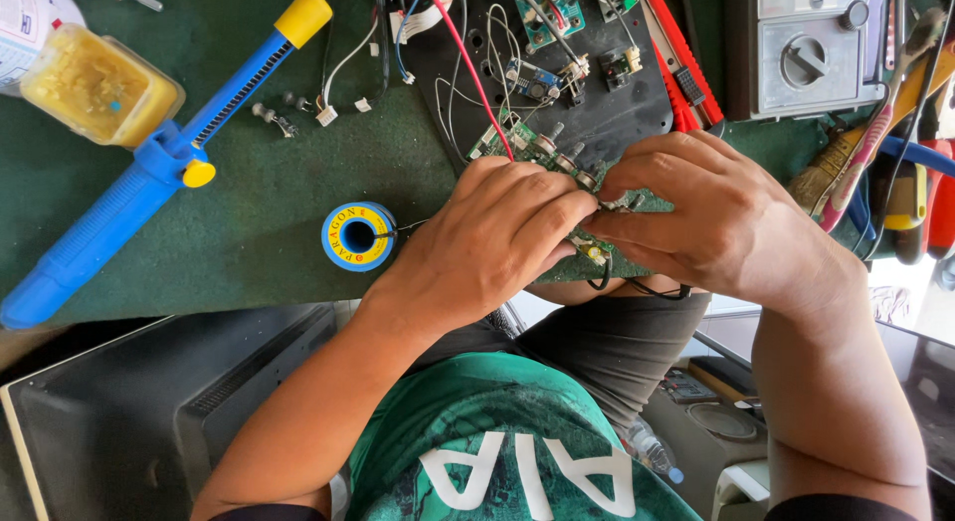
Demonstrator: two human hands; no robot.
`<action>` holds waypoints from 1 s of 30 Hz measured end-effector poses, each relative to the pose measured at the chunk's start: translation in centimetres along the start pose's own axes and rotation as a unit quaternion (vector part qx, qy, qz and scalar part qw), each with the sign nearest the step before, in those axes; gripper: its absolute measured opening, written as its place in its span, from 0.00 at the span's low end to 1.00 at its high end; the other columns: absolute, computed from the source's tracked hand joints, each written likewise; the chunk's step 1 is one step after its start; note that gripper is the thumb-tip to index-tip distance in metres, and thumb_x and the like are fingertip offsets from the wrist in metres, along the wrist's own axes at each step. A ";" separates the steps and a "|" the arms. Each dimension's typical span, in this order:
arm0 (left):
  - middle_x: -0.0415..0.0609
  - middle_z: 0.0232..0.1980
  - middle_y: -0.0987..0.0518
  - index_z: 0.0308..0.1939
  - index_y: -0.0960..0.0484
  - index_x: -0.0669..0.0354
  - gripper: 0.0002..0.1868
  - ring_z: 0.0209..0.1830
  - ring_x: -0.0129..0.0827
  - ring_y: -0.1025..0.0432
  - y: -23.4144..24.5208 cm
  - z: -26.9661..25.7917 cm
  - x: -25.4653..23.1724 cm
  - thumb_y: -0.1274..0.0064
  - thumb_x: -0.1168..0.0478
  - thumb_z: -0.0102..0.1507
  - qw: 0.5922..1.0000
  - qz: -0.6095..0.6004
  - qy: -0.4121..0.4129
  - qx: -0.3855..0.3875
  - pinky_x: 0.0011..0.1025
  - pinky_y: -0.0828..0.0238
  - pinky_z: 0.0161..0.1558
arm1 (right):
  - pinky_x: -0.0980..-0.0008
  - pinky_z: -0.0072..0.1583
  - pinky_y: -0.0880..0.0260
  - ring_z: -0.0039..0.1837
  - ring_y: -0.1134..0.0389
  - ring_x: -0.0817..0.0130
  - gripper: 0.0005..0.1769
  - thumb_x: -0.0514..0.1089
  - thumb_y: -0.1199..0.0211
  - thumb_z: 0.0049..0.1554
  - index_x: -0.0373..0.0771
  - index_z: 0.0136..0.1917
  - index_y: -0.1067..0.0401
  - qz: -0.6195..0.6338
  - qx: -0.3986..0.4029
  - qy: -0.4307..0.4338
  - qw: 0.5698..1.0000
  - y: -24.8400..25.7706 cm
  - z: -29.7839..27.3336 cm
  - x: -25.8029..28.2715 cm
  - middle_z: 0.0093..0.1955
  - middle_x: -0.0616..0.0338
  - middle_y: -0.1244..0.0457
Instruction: The person holds a green circuit board and uses a soldering iron to apply solder to various components. They also use a desoldering pump to remove solder and a toothbrush to clean the board's surface.
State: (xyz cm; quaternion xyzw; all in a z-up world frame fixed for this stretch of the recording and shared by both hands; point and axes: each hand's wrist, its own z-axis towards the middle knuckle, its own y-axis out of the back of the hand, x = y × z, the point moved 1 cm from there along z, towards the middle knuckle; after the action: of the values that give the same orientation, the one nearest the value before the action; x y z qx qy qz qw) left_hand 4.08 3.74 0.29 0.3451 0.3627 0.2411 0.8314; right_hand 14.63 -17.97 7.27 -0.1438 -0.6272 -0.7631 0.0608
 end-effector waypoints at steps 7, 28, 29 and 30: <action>0.50 0.59 0.23 0.64 0.26 0.61 0.21 0.60 0.44 0.26 0.2 0.1 -0.1 0.33 0.64 0.72 1.000 0.005 0.001 -0.007 0.45 0.33 0.63 | 0.52 0.57 0.26 0.62 0.29 0.45 0.04 0.37 0.36 0.69 0.40 0.55 0.21 -0.074 0.020 0.008 0.997 0.4 0.0 0.5 0.59 0.47 0.33; 0.50 0.58 0.24 0.65 0.26 0.61 0.20 0.59 0.43 0.26 0.4 0.2 -0.1 0.35 0.65 0.73 1.000 0.013 -0.002 -0.009 0.45 0.33 0.62 | 0.52 0.60 0.28 0.56 0.31 0.46 0.05 0.38 0.35 0.67 0.33 0.52 0.26 0.001 0.000 -0.066 0.998 0.7 -0.2 1.5 0.58 0.43 0.35; 0.50 0.59 0.24 0.65 0.27 0.61 0.22 0.60 0.43 0.27 0.3 0.1 0.0 0.33 0.64 0.72 1.000 0.016 -0.004 -0.004 0.45 0.34 0.63 | 0.52 0.59 0.28 0.55 0.30 0.47 0.07 0.38 0.32 0.66 0.31 0.54 0.26 0.004 -0.012 -0.074 0.997 0.7 -0.2 1.6 0.57 0.43 0.34; 0.50 0.59 0.24 0.65 0.27 0.61 0.22 0.60 0.43 0.27 0.3 0.1 0.0 0.33 0.64 0.72 1.000 0.017 -0.003 -0.005 0.45 0.34 0.63 | 0.52 0.59 0.28 0.55 0.30 0.47 0.07 0.38 0.32 0.66 0.31 0.54 0.26 0.004 -0.012 -0.073 0.997 0.6 -0.3 1.6 0.57 0.43 0.34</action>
State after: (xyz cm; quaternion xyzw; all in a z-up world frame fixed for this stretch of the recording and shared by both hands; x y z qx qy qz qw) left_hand 4.09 3.90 0.61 0.3474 0.3530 0.2556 0.8303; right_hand 13.27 -18.21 8.23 -0.2019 -0.6206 -0.7576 0.0162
